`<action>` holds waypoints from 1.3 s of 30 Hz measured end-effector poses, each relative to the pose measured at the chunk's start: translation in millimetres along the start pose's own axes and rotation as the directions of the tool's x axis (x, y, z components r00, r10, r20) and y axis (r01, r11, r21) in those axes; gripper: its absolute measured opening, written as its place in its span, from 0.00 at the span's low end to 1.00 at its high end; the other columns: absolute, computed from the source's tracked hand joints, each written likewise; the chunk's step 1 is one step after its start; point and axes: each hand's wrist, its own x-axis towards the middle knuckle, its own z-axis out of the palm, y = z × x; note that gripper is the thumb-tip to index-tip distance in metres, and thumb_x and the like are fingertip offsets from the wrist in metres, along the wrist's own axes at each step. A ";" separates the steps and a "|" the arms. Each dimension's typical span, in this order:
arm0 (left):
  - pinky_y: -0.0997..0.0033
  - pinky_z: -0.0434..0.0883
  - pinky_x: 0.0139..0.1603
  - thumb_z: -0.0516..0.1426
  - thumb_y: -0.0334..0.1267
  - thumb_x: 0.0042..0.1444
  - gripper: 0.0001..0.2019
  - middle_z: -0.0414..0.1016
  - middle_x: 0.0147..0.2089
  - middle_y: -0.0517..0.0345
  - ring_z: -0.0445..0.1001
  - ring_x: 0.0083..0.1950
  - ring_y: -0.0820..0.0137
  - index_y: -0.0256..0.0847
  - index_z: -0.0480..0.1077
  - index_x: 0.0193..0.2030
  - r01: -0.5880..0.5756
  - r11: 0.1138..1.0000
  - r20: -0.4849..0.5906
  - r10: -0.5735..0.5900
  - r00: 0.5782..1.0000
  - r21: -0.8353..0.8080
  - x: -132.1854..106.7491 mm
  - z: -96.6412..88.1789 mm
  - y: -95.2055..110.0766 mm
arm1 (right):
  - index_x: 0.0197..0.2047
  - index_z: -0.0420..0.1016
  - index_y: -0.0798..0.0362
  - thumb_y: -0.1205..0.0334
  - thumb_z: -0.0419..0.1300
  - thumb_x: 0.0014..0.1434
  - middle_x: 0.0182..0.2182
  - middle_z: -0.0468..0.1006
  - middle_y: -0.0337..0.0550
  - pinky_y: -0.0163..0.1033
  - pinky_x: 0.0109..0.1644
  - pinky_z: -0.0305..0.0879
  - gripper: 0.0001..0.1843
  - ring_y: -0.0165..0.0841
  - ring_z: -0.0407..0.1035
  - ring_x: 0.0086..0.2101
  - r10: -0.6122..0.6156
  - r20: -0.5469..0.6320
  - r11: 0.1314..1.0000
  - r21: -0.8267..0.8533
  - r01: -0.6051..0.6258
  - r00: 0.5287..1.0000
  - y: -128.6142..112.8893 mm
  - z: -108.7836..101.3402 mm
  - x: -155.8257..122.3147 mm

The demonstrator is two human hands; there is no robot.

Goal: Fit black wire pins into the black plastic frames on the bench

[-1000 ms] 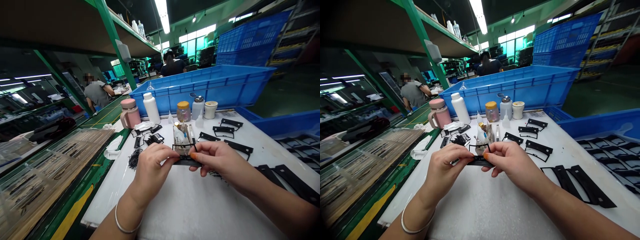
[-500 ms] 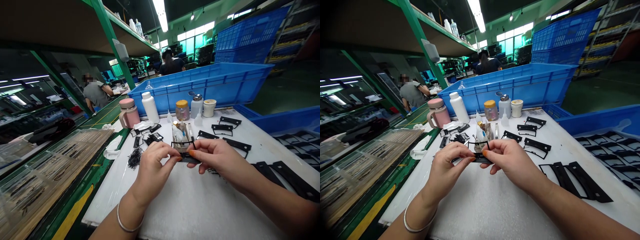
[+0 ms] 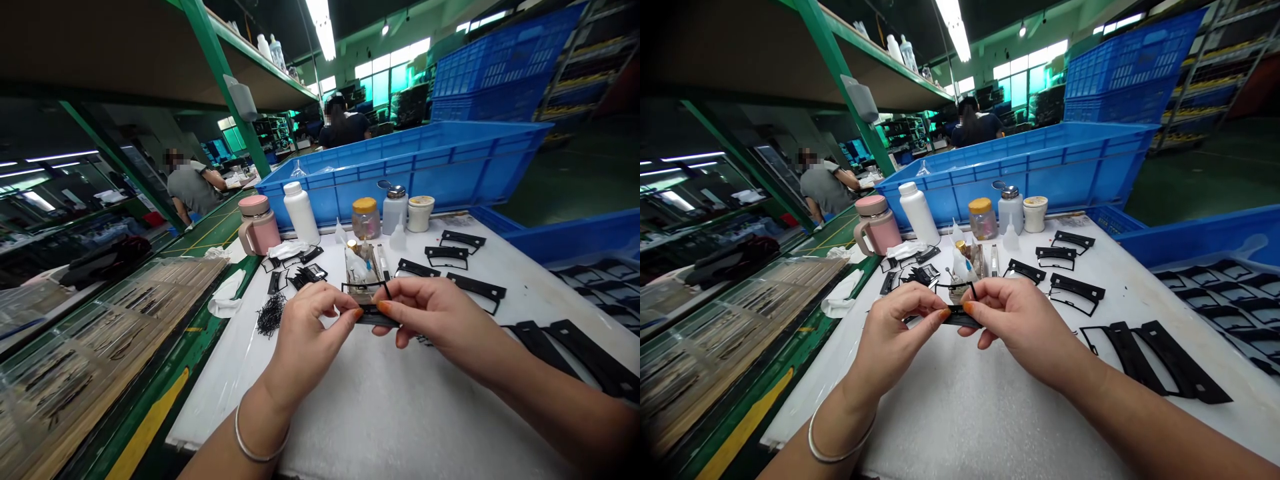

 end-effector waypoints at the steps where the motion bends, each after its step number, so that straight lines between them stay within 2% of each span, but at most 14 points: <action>1: 0.72 0.68 0.37 0.60 0.32 0.59 0.02 0.73 0.35 0.58 0.69 0.37 0.70 0.40 0.75 0.35 0.003 1.000 -0.001 -0.003 1.000 0.001 -0.3 -0.3 -0.1 | 0.37 0.75 0.56 0.56 0.60 0.62 0.35 0.78 0.46 0.31 0.29 0.69 0.10 0.35 0.76 0.36 -0.007 -0.001 1.000 -0.007 0.007 1.000 0.2 0.2 -0.1; 17: 0.74 0.68 0.36 0.61 0.32 0.58 0.02 0.73 0.35 0.59 0.69 0.36 0.71 0.40 0.75 0.34 0.025 1.000 0.001 -0.025 1.000 0.015 0.2 0.2 -0.4 | 0.34 0.75 0.53 0.58 0.59 0.62 0.32 0.78 0.42 0.32 0.30 0.70 0.09 0.34 0.75 0.35 -0.036 -0.010 0.997 -0.064 0.035 0.999 2.5 2.1 -1.1; 26: 0.75 0.69 0.37 0.62 0.31 0.58 0.02 0.73 0.35 0.58 0.71 0.38 0.71 0.39 0.75 0.34 0.006 0.999 -0.018 -0.006 1.000 -0.040 -0.2 0.7 1.4 | 0.39 0.72 0.54 0.58 0.60 0.60 0.36 0.78 0.44 0.32 0.28 0.68 0.08 0.36 0.77 0.36 0.029 0.004 0.998 0.060 -0.029 1.000 3.1 3.7 0.3; 31: 0.76 0.71 0.37 0.61 0.30 0.58 0.02 0.73 0.36 0.58 0.71 0.39 0.71 0.40 0.75 0.35 -0.008 0.997 -0.022 0.007 1.000 -0.075 -0.7 3.0 1.0 | 0.44 0.73 0.53 0.61 0.63 0.57 0.39 0.79 0.44 0.32 0.30 0.66 0.12 0.33 0.75 0.34 0.033 0.006 0.999 0.031 -0.034 0.999 5.2 3.7 0.7; 39: 0.72 0.68 0.38 0.61 0.29 0.58 0.03 0.73 0.35 0.58 0.70 0.38 0.70 0.41 0.75 0.35 -0.058 0.998 -0.025 0.057 0.998 -0.011 -0.8 6.8 4.8 | 0.42 0.73 0.53 0.66 0.65 0.51 0.36 0.80 0.42 0.36 0.38 0.70 0.14 0.34 0.75 0.36 0.028 -0.086 0.998 0.056 -0.023 0.996 2.5 10.2 -0.4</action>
